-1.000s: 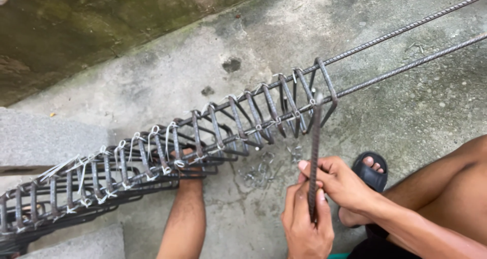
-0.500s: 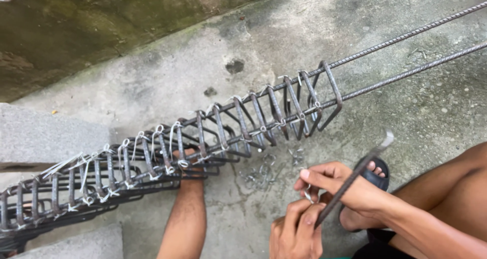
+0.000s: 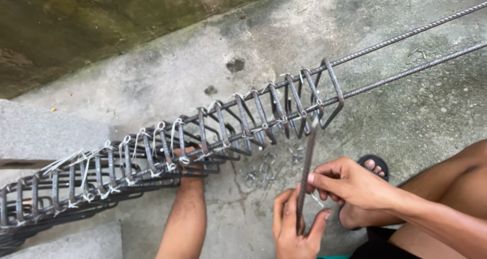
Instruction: Tying metal stirrups to longitudinal rebar using wire and a manual hook tool
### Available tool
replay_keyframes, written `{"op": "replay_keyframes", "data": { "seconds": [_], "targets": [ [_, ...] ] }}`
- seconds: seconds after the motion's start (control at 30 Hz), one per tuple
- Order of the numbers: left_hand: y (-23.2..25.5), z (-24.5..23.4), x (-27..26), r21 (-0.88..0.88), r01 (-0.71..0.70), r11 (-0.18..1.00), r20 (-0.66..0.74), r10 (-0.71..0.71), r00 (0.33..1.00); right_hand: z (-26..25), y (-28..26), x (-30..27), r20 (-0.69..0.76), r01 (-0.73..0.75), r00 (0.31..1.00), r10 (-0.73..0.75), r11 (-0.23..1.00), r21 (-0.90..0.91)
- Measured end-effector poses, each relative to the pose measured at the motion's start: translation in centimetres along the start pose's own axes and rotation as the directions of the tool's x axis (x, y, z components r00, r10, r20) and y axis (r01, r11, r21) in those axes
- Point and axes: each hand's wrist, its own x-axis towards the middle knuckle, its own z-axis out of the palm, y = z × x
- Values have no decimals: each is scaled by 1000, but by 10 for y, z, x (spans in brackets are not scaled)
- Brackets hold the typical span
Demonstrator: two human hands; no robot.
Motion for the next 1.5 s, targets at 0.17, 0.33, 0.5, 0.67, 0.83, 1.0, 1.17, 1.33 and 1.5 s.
{"op": "replay_keyframes", "data": {
  "seconds": [0.17,0.33,0.5,0.67,0.83,1.0,1.17,1.33,1.5],
  "targets": [
    [13,-5,21,-107,27,994,92,-18,996,0,-2,-5,64,19,998,-18,1000,-8],
    [12,-8,30,-180,83,980,242,-38,969,4,3,-14,134,-122,987,89,956,267],
    [14,-1,31,-246,82,966,238,-22,971,4,10,-14,169,-88,985,39,951,295],
    [13,9,30,-152,-77,985,93,92,991,12,19,-10,116,-2,992,-42,936,352],
    [19,16,32,-73,-141,987,2,142,990,14,18,-11,46,81,994,-97,962,261],
    [26,21,38,-46,-128,991,-42,126,991,20,15,-11,-19,180,984,-180,960,216],
    [31,26,42,-80,-56,995,-89,49,995,22,17,-9,-79,298,954,-290,947,121],
    [25,27,42,-249,109,962,-35,-122,992,20,15,-6,-124,404,903,-411,912,-73],
    [18,20,42,-345,222,912,105,-197,975,14,16,-3,-182,333,918,-351,935,-123]
  ]
}}
